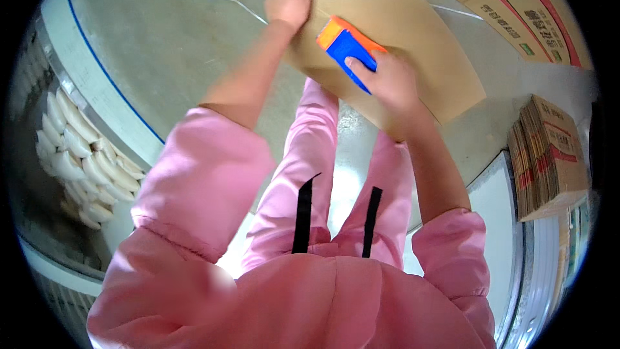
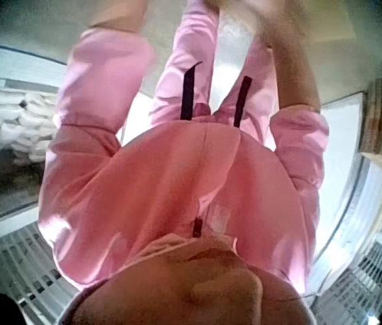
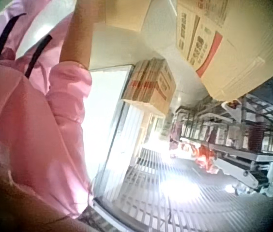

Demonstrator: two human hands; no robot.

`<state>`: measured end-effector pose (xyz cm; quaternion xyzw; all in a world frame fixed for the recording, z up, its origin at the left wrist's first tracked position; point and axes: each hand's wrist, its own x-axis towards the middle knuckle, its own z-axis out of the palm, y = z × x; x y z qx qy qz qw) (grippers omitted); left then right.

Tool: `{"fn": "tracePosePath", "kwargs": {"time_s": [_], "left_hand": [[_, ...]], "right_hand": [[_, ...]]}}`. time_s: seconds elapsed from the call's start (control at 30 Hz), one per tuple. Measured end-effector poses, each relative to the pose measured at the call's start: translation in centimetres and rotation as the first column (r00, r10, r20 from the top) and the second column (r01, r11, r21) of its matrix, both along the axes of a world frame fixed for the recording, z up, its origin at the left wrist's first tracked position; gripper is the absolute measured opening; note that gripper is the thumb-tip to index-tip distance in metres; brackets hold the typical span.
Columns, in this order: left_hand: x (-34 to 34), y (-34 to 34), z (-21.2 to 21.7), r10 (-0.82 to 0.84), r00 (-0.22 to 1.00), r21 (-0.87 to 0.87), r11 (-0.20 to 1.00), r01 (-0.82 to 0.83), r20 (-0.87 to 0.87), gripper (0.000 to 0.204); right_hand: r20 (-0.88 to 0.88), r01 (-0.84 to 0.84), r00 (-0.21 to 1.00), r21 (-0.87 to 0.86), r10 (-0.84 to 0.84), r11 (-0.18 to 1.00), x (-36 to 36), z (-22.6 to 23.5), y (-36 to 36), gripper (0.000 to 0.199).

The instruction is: The person marks flat cardboard sheets with a marker, then folds and tapes them into boxes using a handheld tape dispenser. The person stacks the finished boxes on the floor.

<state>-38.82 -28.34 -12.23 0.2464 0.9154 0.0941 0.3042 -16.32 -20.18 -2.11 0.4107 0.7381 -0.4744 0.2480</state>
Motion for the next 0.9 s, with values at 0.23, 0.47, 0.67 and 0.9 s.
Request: {"fn": "tracePosePath", "kwargs": {"time_s": [0.23, 0.47, 0.67, 0.9], "left_hand": [[-1.1, -0.8, -1.1, -0.011, 0.999, -0.031, 0.999, 0.012, 0.034, 0.073], [-2.6, -1.8, -1.6, 0.086, 0.993, -0.043, 0.996, -0.082, 0.084, 0.078], [-2.4, -0.3, -2.3, 0.115, 0.989, -0.02, 0.993, -0.114, 0.091, 0.093], [-2.3, 0.2, -1.7, 0.167, 0.955, 0.033, 0.983, -0.18, 0.245, 0.095]], "right_hand": [[0.386, -0.098, 0.92, 0.072, 0.063, 0.993, 24.9, 3.5, 2.3, 0.049], [0.553, 0.307, 0.787, 0.035, -0.274, 0.951, 36.7, -13.8, -0.3, 0.056], [0.317, 0.535, 0.783, 0.095, -0.535, 0.84, 39.0, -27.1, -7.0, 0.045], [-0.104, 0.901, -0.243, -0.393, -0.964, -0.184, 28.9, -22.5, -6.1, 0.046]]}}
